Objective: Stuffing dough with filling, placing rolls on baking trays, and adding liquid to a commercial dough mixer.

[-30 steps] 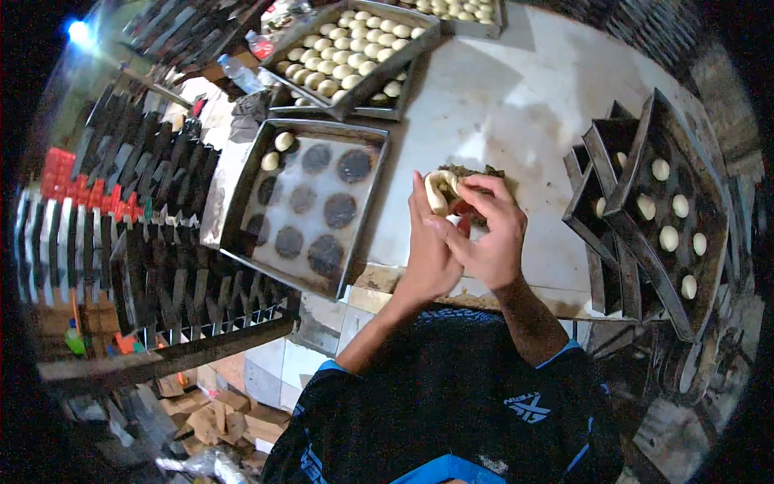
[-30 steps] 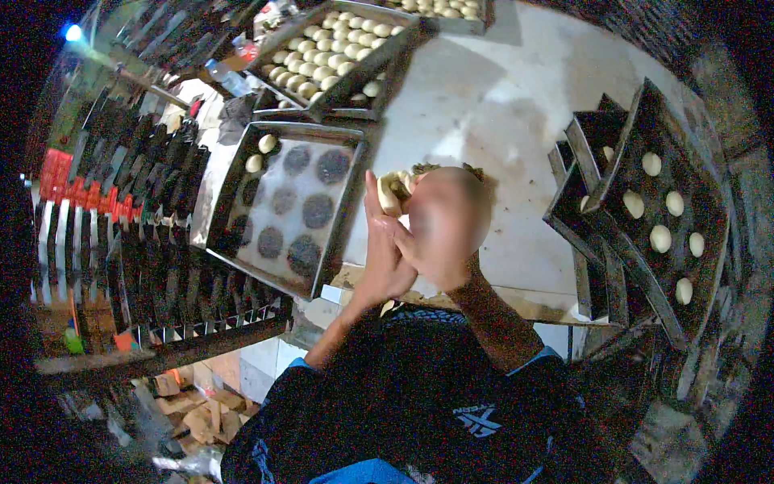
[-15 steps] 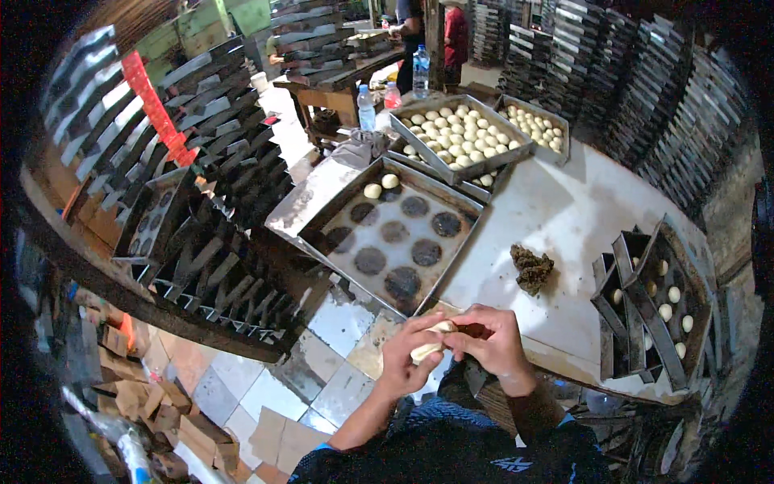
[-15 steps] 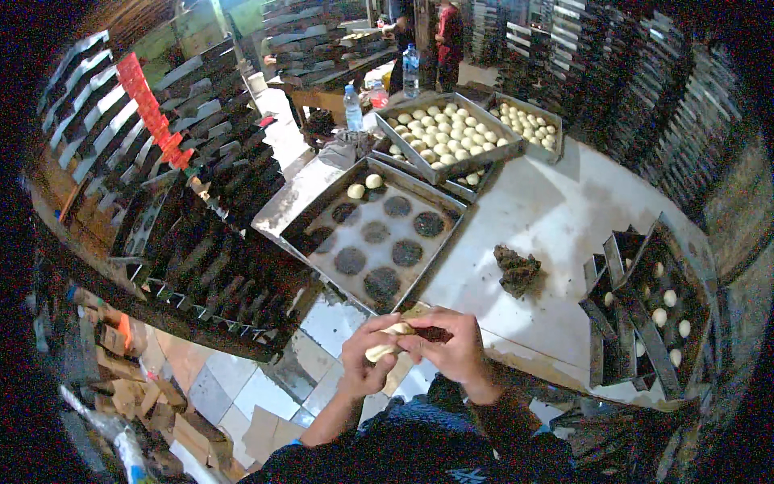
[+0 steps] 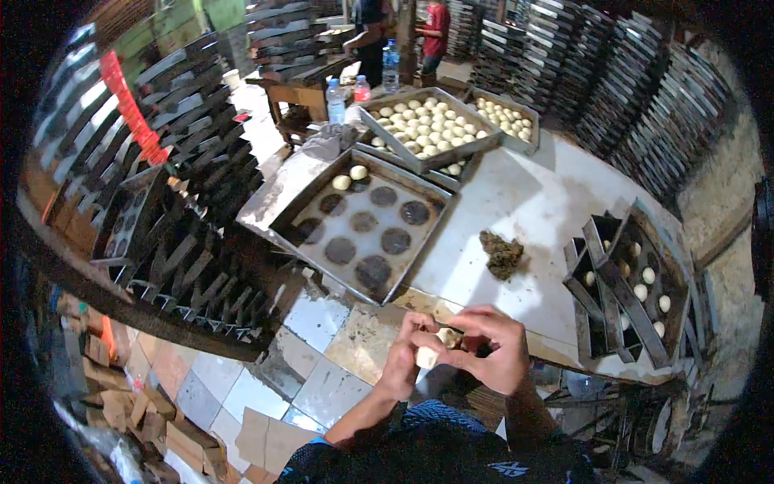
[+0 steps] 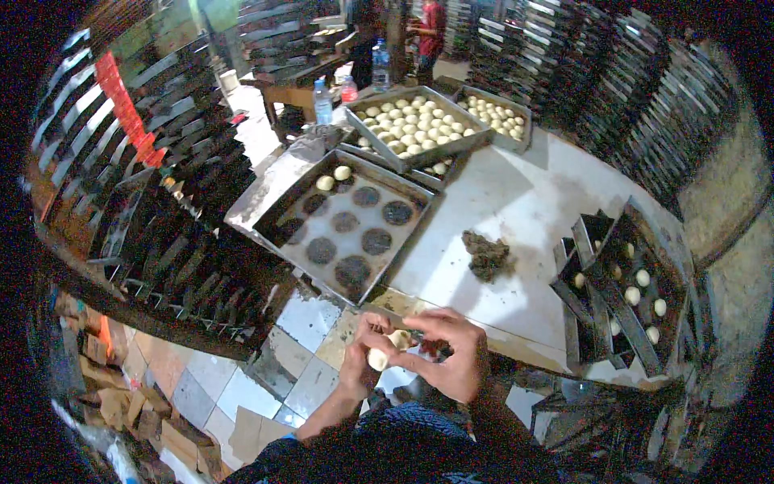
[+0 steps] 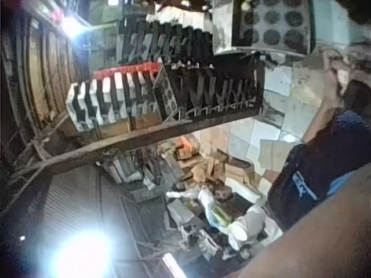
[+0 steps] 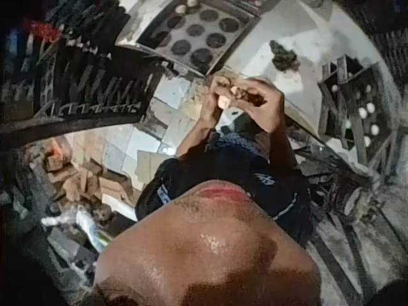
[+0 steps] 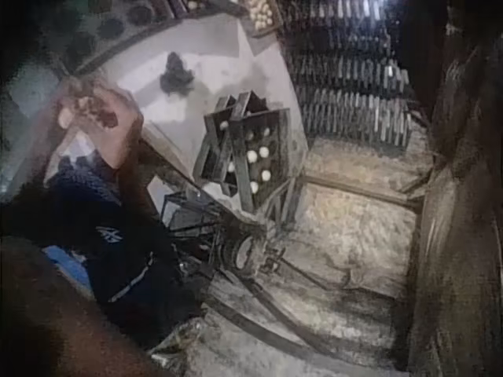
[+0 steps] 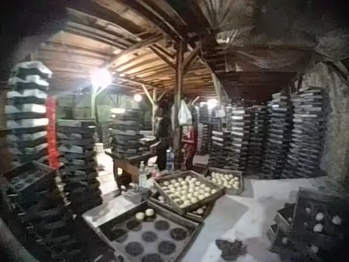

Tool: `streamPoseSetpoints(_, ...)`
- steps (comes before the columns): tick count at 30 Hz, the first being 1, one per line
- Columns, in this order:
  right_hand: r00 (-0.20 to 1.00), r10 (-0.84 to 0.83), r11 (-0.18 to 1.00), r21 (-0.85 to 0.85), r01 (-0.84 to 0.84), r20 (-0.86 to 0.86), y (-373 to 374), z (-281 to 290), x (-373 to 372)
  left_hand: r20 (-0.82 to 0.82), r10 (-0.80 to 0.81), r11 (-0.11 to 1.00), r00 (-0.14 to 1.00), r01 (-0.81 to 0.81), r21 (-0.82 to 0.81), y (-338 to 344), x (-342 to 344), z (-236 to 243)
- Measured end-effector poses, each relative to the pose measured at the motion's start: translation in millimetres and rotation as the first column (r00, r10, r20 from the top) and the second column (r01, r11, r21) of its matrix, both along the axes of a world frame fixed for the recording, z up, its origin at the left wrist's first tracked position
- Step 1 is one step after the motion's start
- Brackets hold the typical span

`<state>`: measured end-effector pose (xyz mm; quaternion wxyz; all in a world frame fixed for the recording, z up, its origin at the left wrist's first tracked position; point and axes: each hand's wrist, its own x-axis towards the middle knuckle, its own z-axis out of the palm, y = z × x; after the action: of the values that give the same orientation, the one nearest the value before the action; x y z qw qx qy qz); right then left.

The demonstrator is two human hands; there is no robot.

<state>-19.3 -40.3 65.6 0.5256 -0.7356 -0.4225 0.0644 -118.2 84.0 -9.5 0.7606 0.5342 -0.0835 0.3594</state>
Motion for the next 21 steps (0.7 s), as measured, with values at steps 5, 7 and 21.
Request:
streamPoseSetpoints(5,0.995,0.008,0.973,0.229,0.017,-0.104,-55.0,-18.6,30.5,-0.012,0.265,0.899,0.964,-0.243,0.364,-41.8,68.4,3.5)
streamPoseSetpoints(7,0.957,-0.174,0.982,0.115,0.15,0.233,-85.0,-23.2,49.3,0.008,0.347,0.863,0.938,-0.322,0.388,-74.8,104.9,10.6)
streamPoseSetpoints(21,0.838,-0.34,0.934,0.045,0.355,0.427,-318.5,27.5,227.5,-0.277,-0.128,0.805,0.952,0.263,0.532,-272.1,329.0,26.8)
